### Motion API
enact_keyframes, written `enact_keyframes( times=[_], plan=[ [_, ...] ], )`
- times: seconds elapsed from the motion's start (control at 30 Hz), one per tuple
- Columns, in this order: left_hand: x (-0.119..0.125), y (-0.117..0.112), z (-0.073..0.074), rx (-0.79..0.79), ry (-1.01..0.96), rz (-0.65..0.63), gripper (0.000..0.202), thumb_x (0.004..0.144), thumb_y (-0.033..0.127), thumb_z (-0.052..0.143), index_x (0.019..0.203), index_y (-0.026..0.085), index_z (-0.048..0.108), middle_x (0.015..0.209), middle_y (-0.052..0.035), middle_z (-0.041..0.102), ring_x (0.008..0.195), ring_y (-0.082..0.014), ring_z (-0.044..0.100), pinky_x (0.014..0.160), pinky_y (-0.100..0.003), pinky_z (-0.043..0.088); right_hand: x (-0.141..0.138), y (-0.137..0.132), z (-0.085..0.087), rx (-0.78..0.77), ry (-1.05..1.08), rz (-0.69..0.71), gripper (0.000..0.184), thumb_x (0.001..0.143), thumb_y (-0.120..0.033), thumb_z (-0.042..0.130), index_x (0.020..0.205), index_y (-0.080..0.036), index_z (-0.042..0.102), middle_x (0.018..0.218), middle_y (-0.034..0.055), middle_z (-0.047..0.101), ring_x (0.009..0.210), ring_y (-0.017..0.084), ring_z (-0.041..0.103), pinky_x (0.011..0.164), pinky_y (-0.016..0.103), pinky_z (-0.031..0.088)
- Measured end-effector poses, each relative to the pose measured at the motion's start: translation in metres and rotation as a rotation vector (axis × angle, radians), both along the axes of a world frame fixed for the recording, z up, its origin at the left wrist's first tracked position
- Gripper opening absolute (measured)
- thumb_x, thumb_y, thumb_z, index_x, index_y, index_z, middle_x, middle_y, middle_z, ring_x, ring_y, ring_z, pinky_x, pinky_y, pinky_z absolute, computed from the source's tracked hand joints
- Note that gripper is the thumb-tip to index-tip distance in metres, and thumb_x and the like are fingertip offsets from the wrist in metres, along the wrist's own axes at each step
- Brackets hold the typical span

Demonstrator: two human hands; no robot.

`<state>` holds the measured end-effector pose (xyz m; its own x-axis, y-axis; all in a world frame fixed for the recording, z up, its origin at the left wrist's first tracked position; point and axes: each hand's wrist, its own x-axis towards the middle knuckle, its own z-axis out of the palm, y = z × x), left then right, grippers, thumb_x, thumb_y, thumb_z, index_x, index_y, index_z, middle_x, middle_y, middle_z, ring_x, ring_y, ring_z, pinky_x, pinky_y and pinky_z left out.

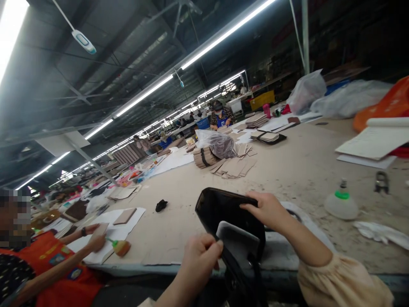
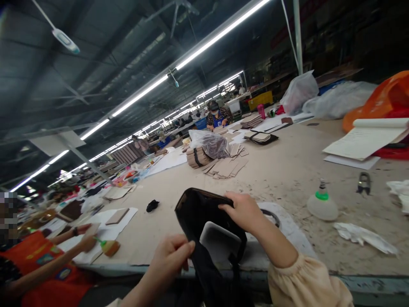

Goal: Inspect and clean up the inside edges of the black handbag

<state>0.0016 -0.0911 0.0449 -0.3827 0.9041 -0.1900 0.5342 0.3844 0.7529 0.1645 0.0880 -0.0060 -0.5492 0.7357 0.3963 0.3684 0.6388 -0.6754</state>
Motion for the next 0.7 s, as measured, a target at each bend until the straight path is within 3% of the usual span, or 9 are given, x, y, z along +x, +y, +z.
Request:
enact_keyframes(
  times=[0.07,0.17,0.27,0.3,0.37,0.47,0.7],
  plan=[
    [0.003,-0.017,0.012,-0.061,0.134,-0.198,0.04,0.082,0.035,0.045,0.046,0.018,0.047,0.041,0.0001,0.048,0.04,-0.0106,0.043,0.041,-0.022,0.027,0.009,0.002,0.005,-0.048,0.035,0.074,0.015,0.08,-0.032,0.057,0.084,-0.022,0.067,0.075,-0.0009,0.068,0.072,0.018,0.061,0.065,0.026,0.043],
    [0.001,-0.025,0.032,0.164,0.43,-0.292,0.038,0.085,0.034,0.048,0.05,0.019,0.054,0.048,-0.001,0.051,0.048,-0.0122,0.048,0.049,-0.024,0.034,0.016,0.002,0.004,-0.122,0.058,0.145,0.015,0.077,-0.029,0.058,0.086,-0.022,0.068,0.075,-0.0019,0.067,0.072,0.017,0.061,0.064,0.026,0.044],
    [-0.007,-0.002,0.043,0.449,0.556,-0.347,0.014,0.083,0.029,0.055,0.081,0.02,0.066,0.073,-0.004,0.062,0.069,-0.0164,0.057,0.065,-0.027,0.044,0.016,-0.001,-0.001,-0.124,0.086,0.14,0.022,0.075,-0.027,0.059,0.095,-0.023,0.067,0.084,-0.0009,0.069,0.08,0.018,0.062,0.071,0.027,0.045],
    [-0.01,0.01,0.044,0.492,0.586,-0.39,0.015,0.082,0.028,0.058,0.092,0.021,0.066,0.083,-0.0048,0.062,0.078,-0.0177,0.057,0.072,-0.029,0.045,0.016,-0.002,-0.002,-0.118,0.096,0.132,0.025,0.075,-0.027,0.06,0.099,-0.023,0.066,0.089,-0.0004,0.069,0.084,0.019,0.061,0.075,0.028,0.045],
    [-0.015,0.035,0.045,0.489,0.672,-0.475,0.026,0.077,0.027,0.065,0.103,0.023,0.065,0.097,-0.0061,0.059,0.091,-0.0198,0.055,0.081,-0.032,0.045,0.016,-0.004,-0.003,-0.12,0.105,0.116,0.033,0.073,-0.028,0.062,0.106,-0.022,0.063,0.097,0.0007,0.068,0.09,0.02,0.061,0.079,0.029,0.045],
    [-0.018,0.064,0.043,0.417,0.791,-0.593,0.029,0.072,0.026,0.071,0.1,0.022,0.065,0.103,-0.0066,0.054,0.099,-0.022,0.051,0.088,-0.035,0.043,0.017,-0.005,-0.002,-0.134,0.097,0.094,0.041,0.072,-0.031,0.065,0.112,-0.022,0.059,0.101,0.0018,0.067,0.091,0.021,0.061,0.078,0.03,0.045],
    [-0.026,0.088,0.032,0.35,0.929,-0.731,0.024,0.071,0.032,0.072,0.092,0.02,0.066,0.103,-0.0067,0.051,0.097,-0.023,0.048,0.087,-0.037,0.043,0.007,-0.006,-0.003,-0.11,0.101,0.092,0.045,0.072,-0.029,0.067,0.116,-0.024,0.055,0.098,0.001,0.067,0.089,0.02,0.061,0.077,0.03,0.045]
  ],
)
